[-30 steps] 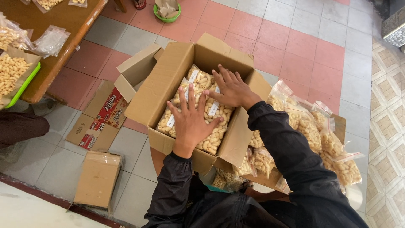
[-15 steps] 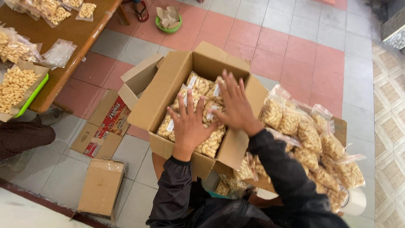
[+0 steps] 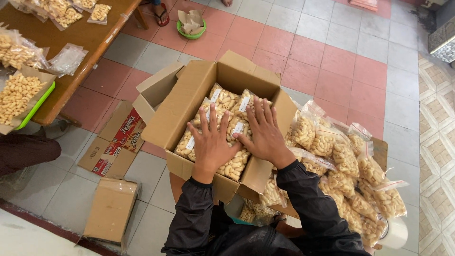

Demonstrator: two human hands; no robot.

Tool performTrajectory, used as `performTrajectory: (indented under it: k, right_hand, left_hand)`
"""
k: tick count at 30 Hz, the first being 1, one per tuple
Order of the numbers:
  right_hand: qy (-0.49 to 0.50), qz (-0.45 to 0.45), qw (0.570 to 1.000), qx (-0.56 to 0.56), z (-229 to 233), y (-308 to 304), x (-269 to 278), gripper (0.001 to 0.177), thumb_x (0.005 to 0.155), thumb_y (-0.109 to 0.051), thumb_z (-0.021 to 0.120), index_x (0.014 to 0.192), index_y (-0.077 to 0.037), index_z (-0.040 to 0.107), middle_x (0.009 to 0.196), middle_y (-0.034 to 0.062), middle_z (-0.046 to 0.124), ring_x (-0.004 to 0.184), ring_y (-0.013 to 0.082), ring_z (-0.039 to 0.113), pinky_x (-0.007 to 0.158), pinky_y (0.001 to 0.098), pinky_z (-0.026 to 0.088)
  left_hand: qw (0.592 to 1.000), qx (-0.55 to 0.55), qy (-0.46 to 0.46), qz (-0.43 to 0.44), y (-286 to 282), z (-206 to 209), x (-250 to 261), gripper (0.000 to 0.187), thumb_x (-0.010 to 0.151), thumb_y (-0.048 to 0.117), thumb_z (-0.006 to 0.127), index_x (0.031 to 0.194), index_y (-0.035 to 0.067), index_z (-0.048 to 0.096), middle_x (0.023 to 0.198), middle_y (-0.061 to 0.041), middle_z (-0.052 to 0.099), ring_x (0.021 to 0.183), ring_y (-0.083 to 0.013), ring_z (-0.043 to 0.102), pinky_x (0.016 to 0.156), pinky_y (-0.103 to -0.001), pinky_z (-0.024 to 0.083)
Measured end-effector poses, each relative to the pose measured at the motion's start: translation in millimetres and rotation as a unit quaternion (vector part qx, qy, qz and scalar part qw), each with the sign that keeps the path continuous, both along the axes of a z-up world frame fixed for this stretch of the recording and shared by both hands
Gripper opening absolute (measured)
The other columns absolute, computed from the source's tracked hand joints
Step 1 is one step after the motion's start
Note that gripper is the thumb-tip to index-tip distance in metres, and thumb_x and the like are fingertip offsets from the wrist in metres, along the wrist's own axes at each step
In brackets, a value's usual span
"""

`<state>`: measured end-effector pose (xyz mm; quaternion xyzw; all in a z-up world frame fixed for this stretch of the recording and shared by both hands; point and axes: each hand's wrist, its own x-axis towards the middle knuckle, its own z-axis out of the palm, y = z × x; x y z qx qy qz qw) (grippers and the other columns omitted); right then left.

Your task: Packing snack bags into a cardboard box and sealing it with tape

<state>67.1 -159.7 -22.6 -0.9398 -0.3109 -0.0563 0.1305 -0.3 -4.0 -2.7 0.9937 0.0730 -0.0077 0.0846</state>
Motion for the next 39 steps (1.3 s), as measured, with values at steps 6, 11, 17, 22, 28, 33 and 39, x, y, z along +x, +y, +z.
performTrajectory:
  k: [6,11,17,22,28,33,39]
  right_hand:
    - [0.022,0.001,1.0,0.01,-2,-1,2,0.095,0.087,-0.077,0.045,0.153,-0.01,0.031,0.163,0.0163,0.015,0.15,0.0334,0.013,0.12,0.0543,0.008]
    - [0.015,0.0,0.999,0.038,-6,-2,-2,0.09,0.088,-0.073,0.048,0.153,-0.012,0.033,0.164,0.0167,0.01,0.151,0.0352,0.007,0.121,0.0523,0.007]
    - [0.072,-0.016,0.985,0.156,-3,-8,-14,0.088,0.091,-0.064,0.051,0.156,-0.012,0.022,0.165,0.0171,-0.002,0.151,0.0381,-0.001,0.12,0.0556,0.007]
    - [0.124,-0.007,0.969,0.215,-1,-16,-47,0.089,0.094,-0.05,0.054,0.157,-0.006,0.008,0.163,0.0226,-0.007,0.15,0.0409,-0.005,0.118,0.0584,0.006]
    - [0.178,-0.011,0.956,0.232,-7,-21,-71,0.086,0.099,-0.045,0.047,0.157,-0.004,-0.002,0.163,0.0222,-0.012,0.149,0.0399,-0.009,0.118,0.0535,0.002]
    - [0.166,-0.006,0.958,0.234,-7,-20,-73,0.087,0.099,-0.041,0.05,0.156,-0.001,-0.002,0.162,0.0235,-0.009,0.149,0.0412,-0.008,0.118,0.0526,0.004]
    - [0.165,-0.001,0.955,0.246,-11,-21,-72,0.086,0.099,-0.039,0.049,0.156,-0.001,-0.002,0.162,0.0243,-0.01,0.149,0.0421,-0.008,0.119,0.052,0.004]
  left_hand:
    - [1.0,-0.005,0.013,-0.004,0,3,2,0.088,0.08,0.068,0.045,0.154,0.022,0.029,0.164,-0.017,0.008,0.15,-0.0412,0.002,0.105,-0.078,0.013]
    - [1.0,-0.011,0.019,-0.002,-1,6,-2,0.087,0.081,0.068,0.045,0.153,0.021,0.031,0.164,-0.017,0.009,0.15,-0.0411,0.002,0.105,-0.078,0.013]
    - [1.0,-0.012,0.016,-0.009,-2,7,-2,0.088,0.084,0.073,0.038,0.153,0.019,0.032,0.164,-0.018,0.009,0.15,-0.0417,0.003,0.105,-0.078,0.013]
    - [1.0,-0.013,0.016,-0.013,1,3,-1,0.093,0.083,0.08,0.038,0.152,0.018,0.032,0.164,-0.019,0.009,0.15,-0.0424,0.003,0.106,-0.077,0.014]
    - [0.999,-0.02,0.024,-0.009,0,10,-2,0.093,0.084,0.081,0.039,0.152,0.019,0.033,0.164,-0.019,0.01,0.15,-0.0424,0.004,0.105,-0.078,0.012]
    - [1.0,-0.01,0.001,-0.016,1,0,-2,0.096,0.083,0.082,0.04,0.152,0.016,0.033,0.163,-0.022,0.011,0.149,-0.0452,0.005,0.103,-0.079,0.012]
    - [1.0,-0.009,-0.002,-0.013,1,0,-1,0.095,0.083,0.082,0.04,0.152,0.017,0.033,0.163,-0.021,0.011,0.149,-0.0447,0.006,0.104,-0.078,0.013]
